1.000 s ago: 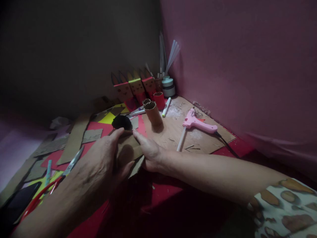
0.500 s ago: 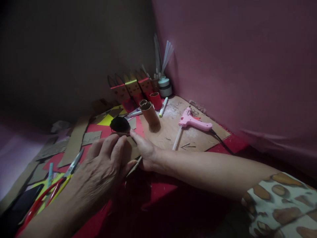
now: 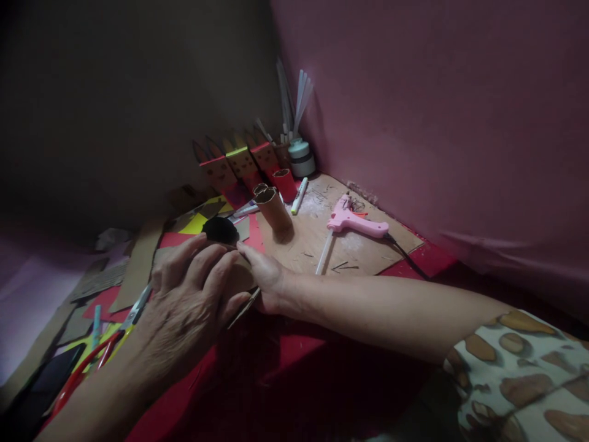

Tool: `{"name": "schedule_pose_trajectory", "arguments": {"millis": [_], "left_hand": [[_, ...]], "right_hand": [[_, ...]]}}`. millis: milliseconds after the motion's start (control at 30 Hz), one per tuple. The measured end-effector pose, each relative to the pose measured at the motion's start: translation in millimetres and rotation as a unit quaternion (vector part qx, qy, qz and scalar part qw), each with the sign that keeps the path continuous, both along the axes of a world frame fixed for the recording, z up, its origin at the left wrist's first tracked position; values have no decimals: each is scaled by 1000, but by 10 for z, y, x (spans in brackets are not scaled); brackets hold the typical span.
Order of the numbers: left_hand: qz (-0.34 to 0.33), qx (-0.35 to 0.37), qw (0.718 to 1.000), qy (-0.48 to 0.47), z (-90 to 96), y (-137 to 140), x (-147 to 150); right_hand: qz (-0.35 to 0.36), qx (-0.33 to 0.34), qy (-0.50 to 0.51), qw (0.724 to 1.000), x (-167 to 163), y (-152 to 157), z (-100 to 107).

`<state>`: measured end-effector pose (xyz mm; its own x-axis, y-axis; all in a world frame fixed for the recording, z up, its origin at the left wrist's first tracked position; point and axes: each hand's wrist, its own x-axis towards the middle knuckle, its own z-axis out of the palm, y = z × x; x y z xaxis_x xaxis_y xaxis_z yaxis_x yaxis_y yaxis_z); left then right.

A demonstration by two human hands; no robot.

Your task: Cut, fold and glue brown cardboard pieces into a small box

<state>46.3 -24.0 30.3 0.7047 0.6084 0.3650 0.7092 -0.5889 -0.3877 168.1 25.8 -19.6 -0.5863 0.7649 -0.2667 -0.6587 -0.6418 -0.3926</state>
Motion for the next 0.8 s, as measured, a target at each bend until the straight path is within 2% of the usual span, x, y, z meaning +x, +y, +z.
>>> {"name": "schedule_pose_trajectory", "arguments": {"millis": [200, 367, 667, 800], "left_hand": [[-24, -45, 998, -21, 7, 20, 14], [-13, -59, 998, -18, 28, 9, 37], [5, -87, 995, -44, -7, 36, -33], [8, -121, 992, -45, -13, 48, -70]], "right_hand": [[-4, -10, 17, 1000, -1, -17, 15], [-2, -3, 27, 1000, -18, -14, 13], [-4, 2, -26, 1000, 9, -29, 25], [-16, -20, -57, 998, 6, -24, 2]]}}
